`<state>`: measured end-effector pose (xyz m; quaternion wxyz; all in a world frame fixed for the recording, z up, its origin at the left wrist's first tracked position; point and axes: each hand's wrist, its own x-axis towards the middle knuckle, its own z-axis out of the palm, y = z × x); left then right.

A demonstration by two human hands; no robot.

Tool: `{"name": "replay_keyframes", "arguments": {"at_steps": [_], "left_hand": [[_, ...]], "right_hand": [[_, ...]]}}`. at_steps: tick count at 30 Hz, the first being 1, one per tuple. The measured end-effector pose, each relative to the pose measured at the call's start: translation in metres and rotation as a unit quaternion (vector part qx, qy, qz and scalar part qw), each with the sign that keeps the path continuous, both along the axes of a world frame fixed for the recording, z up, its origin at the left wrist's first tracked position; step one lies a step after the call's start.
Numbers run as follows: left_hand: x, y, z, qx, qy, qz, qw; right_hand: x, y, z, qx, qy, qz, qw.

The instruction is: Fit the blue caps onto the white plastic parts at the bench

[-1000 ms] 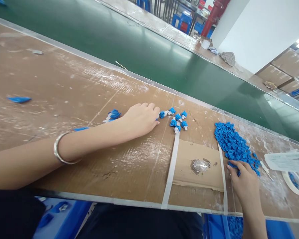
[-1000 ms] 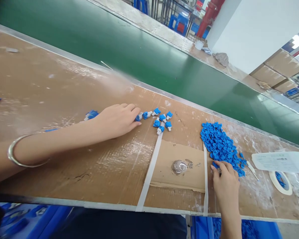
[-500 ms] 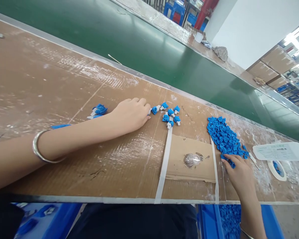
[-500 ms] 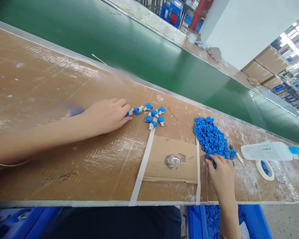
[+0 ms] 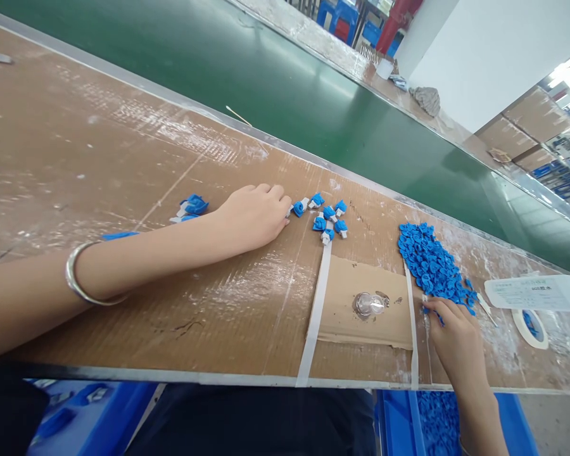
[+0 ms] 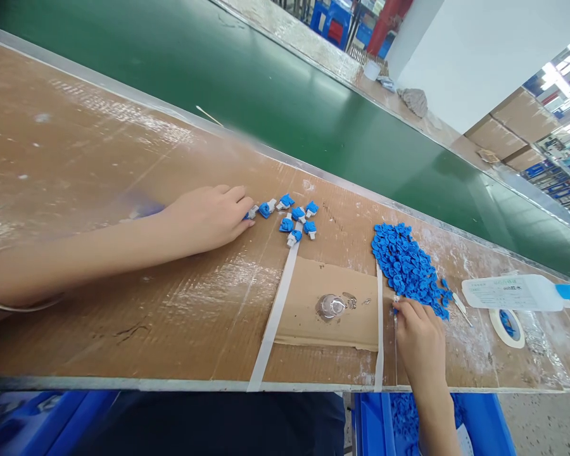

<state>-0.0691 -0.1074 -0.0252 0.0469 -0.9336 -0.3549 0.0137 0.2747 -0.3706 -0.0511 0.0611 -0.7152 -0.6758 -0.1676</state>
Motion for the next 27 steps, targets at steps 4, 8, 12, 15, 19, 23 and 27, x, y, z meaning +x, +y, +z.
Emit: {"name": "replay_keyframes", "arguments": {"at_steps": [4,8,12,15,19,23,27], "left_hand": [[0.0,0.0,0.002,-0.015,-0.011,-0.001,1.0],[-0.002,-0.001,0.002,-0.039,-0.026,0.015,0.999],[-0.002,-0.004,0.005,-0.084,-0.001,0.015,0.996],[-0.001,-0.008,0.012,-0.187,-0.059,-0.016,0.98],[0.004,-0.021,0.02,-0.452,-0.163,-0.075,0.874],[0.011,-0.038,0.008,-0.706,-0.216,-0.076,0.67],[0.017,-0.052,-0.013,-0.813,-0.27,-0.019,0.515]], "right_hand": [[-0.003,-0.019,-0.008,0.043,-0.007,0.013,0.999],[-0.005,-0.028,-0.012,0.045,-0.003,0.022,0.999],[-0.007,-0.024,-0.013,0.049,0.005,0.014,0.999],[-0.005,-0.019,-0.013,0.051,0.014,0.003,0.999],[-0.002,-0.014,-0.012,0.044,0.033,0.001,0.999],[-0.018,-0.008,-0.001,0.063,0.059,-0.006,0.996],[-0.059,0.003,0.015,0.073,0.17,0.011,0.983]]}}
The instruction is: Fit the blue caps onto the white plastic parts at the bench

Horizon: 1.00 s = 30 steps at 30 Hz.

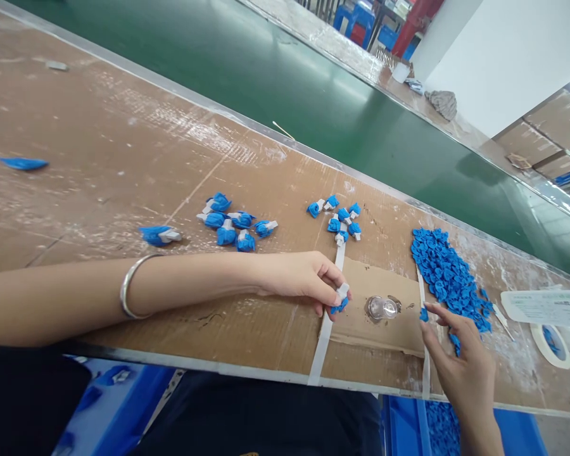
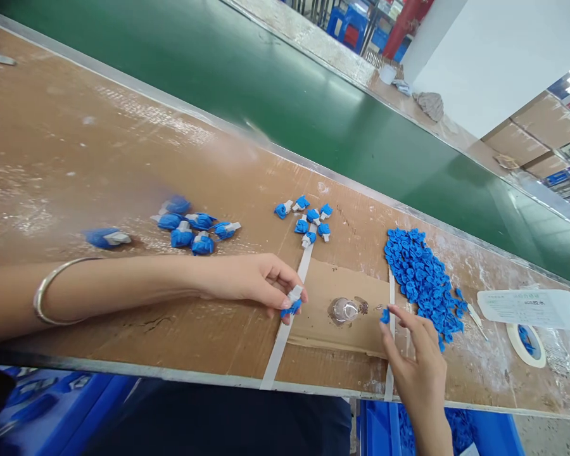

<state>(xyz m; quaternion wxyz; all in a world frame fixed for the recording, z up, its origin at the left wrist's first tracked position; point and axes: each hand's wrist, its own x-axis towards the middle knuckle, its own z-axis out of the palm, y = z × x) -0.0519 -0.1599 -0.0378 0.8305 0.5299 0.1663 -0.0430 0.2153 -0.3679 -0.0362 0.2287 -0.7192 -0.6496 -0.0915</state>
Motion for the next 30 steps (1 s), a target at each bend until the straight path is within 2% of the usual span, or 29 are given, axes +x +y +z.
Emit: {"name": "replay_keyframes", "arguments": {"at_steps": [4,7,8,10,13,15,17,18,20,22,23,25,26,30], "left_hand": [[0.003,-0.007,-0.011,-0.031,-0.007,0.023,0.999],[0.003,-0.01,-0.012,-0.004,-0.011,0.065,0.998],[0.003,-0.01,-0.011,0.033,-0.013,0.079,0.996],[0.002,-0.01,-0.007,0.176,-0.019,0.088,0.98],[-0.001,-0.008,0.001,0.428,-0.015,0.069,0.901],[-0.003,-0.007,0.004,0.511,-0.003,0.053,0.858],[-0.003,-0.006,0.006,0.526,0.005,0.046,0.849],[-0.004,-0.006,0.006,0.51,0.006,0.051,0.858],[-0.004,-0.009,0.005,0.414,-0.01,0.076,0.907],[-0.003,-0.014,0.004,0.236,-0.056,0.104,0.965],[-0.003,-0.017,0.003,0.14,-0.084,0.112,0.98],[-0.002,-0.024,0.002,-0.012,-0.128,0.12,0.984],[-0.002,-0.027,0.001,-0.058,-0.14,0.122,0.981],[-0.002,-0.035,-0.001,-0.127,-0.156,0.142,0.969]], "right_hand": [[-0.03,0.015,0.008,-0.009,0.019,0.088,0.996],[-0.034,0.024,0.007,-0.019,-0.007,0.117,0.993],[-0.033,0.026,0.007,-0.021,-0.019,0.123,0.992],[-0.032,0.028,0.007,-0.028,-0.04,0.129,0.99],[-0.033,0.028,0.009,-0.037,-0.034,0.135,0.989],[-0.037,0.026,0.01,-0.034,0.026,0.125,0.991],[-0.043,0.024,0.011,-0.011,0.141,0.103,0.985],[-0.046,0.023,0.011,0.006,0.21,0.089,0.974],[-0.055,0.021,0.011,0.044,0.345,0.061,0.936],[-0.067,0.021,0.011,0.078,0.445,0.039,0.891],[-0.073,0.021,0.01,0.089,0.481,0.033,0.872],[-0.087,0.022,0.007,0.109,0.519,0.029,0.847],[-0.094,0.023,0.005,0.117,0.521,0.029,0.845],[-0.119,0.026,-0.006,0.15,0.471,0.053,0.868]]}}
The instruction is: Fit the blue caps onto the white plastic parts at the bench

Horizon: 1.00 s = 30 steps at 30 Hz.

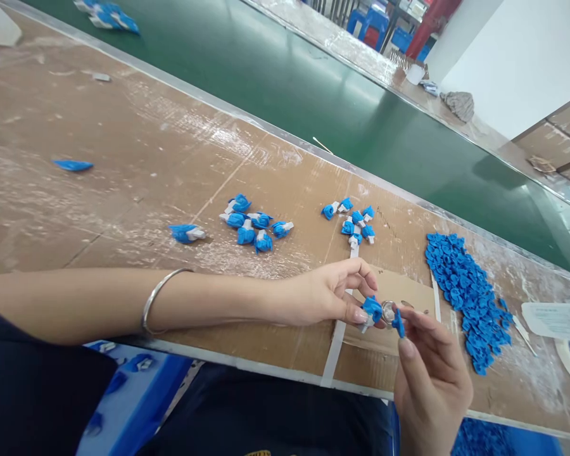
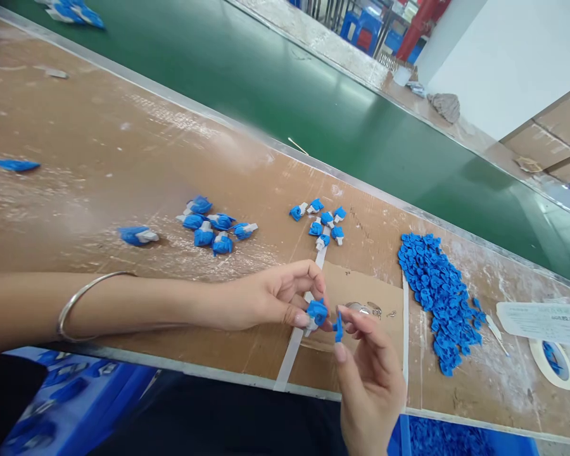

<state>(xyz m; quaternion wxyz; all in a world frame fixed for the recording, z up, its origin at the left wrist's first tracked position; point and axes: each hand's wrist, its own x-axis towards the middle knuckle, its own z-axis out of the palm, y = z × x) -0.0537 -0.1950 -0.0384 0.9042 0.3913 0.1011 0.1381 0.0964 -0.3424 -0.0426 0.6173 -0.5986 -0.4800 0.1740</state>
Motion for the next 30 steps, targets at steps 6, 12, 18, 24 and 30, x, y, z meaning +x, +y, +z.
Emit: {"name": "replay_keyframes", "arguments": {"at_steps": [6,12,18,24,30], "left_hand": [[0.0,-0.002,0.0,-0.026,-0.01,0.008,1.0],[0.002,-0.005,-0.001,-0.039,0.005,0.021,0.999],[0.0,-0.007,-0.003,-0.023,0.017,0.04,0.999],[-0.005,0.018,0.02,0.418,0.146,-0.034,0.896],[-0.021,0.052,0.032,0.84,0.329,-0.124,0.412]], "right_hand": [[-0.013,0.006,-0.005,0.045,-0.116,0.011,0.992],[-0.015,0.01,-0.004,0.076,-0.347,-0.029,0.934],[-0.034,-0.003,-0.014,0.012,-0.428,-0.043,0.902],[0.008,-0.002,-0.002,-0.042,-0.408,-0.004,0.912],[0.132,0.008,0.007,-0.111,-0.493,-0.188,0.842]]}}
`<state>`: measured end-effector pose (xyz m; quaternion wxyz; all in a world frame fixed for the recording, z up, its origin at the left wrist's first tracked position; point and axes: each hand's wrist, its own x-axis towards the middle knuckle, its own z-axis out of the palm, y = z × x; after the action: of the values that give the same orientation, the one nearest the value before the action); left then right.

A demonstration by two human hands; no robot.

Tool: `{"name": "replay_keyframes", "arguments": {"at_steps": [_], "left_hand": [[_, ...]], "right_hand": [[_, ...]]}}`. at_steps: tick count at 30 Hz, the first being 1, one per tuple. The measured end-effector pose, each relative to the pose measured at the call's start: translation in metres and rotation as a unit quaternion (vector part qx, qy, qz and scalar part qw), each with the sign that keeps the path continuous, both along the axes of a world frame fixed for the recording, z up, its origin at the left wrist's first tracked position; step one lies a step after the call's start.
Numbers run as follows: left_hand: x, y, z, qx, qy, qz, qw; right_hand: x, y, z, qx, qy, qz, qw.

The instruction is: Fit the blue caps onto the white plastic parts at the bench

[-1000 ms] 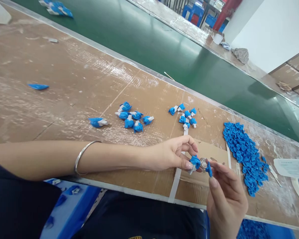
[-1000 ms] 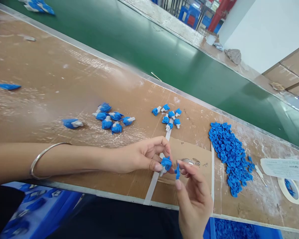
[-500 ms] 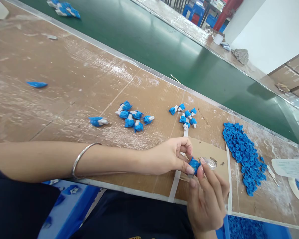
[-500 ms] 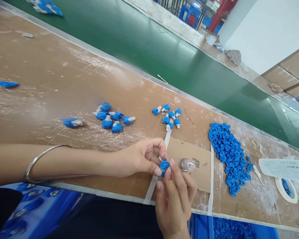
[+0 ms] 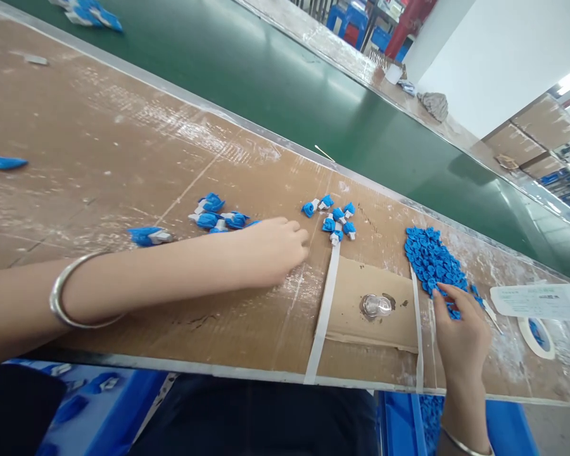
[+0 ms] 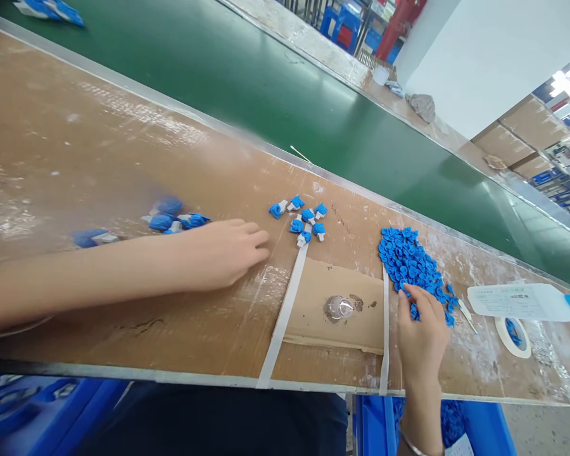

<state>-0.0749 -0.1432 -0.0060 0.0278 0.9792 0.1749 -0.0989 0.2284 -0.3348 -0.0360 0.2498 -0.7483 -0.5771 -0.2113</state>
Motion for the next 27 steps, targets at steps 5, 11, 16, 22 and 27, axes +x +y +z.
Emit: {"name": "replay_keyframes", "arguments": {"at_steps": [5,11,16,22,27], "left_hand": [[-0.002,0.011,-0.004,0.105,-0.015,0.035,0.994],[0.015,0.018,-0.026,0.119,-0.156,0.017,0.981],[0.02,0.027,-0.047,0.086,-0.222,0.013,0.971],[0.02,0.031,-0.049,0.088,-0.236,0.052,0.966],[0.02,0.046,-0.052,0.008,-0.23,0.103,0.968]], "right_hand": [[0.047,0.013,-0.012,-0.082,-0.017,0.006,0.996],[0.046,0.023,-0.018,-0.14,-0.024,-0.036,0.989],[0.047,0.013,-0.008,-0.141,0.011,-0.031,0.989],[0.026,-0.025,-0.014,-0.122,0.059,0.029,0.99],[0.021,-0.045,-0.029,-0.087,0.019,0.075,0.993]]}}
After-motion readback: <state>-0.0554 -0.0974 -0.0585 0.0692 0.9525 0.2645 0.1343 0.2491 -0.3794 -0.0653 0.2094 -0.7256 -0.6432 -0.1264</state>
